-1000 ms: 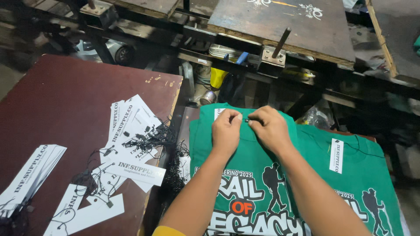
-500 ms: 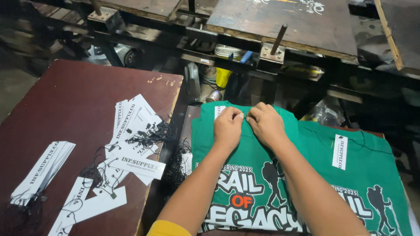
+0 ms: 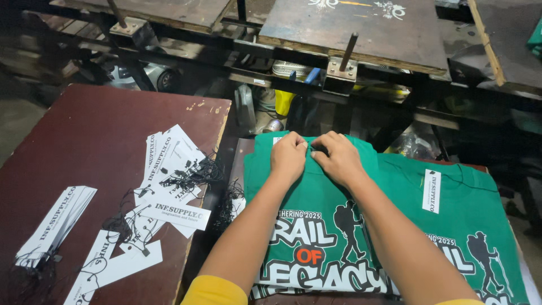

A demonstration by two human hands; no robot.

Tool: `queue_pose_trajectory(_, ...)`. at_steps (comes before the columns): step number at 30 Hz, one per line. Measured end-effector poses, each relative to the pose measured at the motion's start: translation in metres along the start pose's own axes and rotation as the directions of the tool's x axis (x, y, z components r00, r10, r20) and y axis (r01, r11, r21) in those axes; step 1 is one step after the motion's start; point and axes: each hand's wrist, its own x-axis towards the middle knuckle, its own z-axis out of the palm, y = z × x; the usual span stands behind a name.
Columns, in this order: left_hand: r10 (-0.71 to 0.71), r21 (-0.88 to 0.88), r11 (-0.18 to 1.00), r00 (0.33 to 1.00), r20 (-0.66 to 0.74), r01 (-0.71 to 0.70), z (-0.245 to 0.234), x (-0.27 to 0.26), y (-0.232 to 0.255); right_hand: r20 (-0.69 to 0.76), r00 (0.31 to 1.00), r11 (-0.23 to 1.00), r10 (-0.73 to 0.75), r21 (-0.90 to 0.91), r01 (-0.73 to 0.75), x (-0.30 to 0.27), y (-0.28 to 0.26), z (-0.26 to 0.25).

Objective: The person attaches white tags to green t-shirts by hand. They pick up a tag, thread a black string through the shirt's collar, and secure the tag, repeating this process for multiple shirts.

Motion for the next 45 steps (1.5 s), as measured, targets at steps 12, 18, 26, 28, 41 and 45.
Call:
queue_pose_trajectory(12,0.11,0.075,0.991,0.994,0.008,-0.11,-0.006,-0.018,0.015,-0.029,0.989,0.962,-0.144,-0.239,0.133,0.01,0.009,0.008)
queue_pose_trajectory(18,0.101,0.119,0.988,0.995,-0.003,-0.099,-0.002,-0.019,0.014,-0.153,0.983,0.994,-0.102,-0.05,0.096,0.006,0.008,0.007)
queue_pose_trajectory(26,0.115,0.055,0.992,0.993,-0.025,-0.113,0.001,-0.019,0.007,-0.061,0.97,0.966,0.237,-0.089,-0.242,-0.006,-0.007,-0.002)
queue_pose_trajectory(28,0.125,0.062,0.991,0.992,-0.032,-0.123,0.001,-0.018,0.005,-0.026,0.962,0.956,0.273,-0.105,-0.274,-0.006,-0.009,0.002)
queue_pose_trajectory(41,0.055,-0.115,0.992,0.998,-0.018,-0.057,-0.006,-0.014,0.003,-0.071,0.952,0.953,0.297,-0.037,-0.3,-0.011,-0.014,0.005)
queue_pose_trajectory(45,0.036,-0.147,0.988,0.999,-0.009,-0.036,-0.008,-0.012,0.004,-0.074,0.955,0.957,0.289,0.011,-0.289,-0.011,-0.016,0.002)
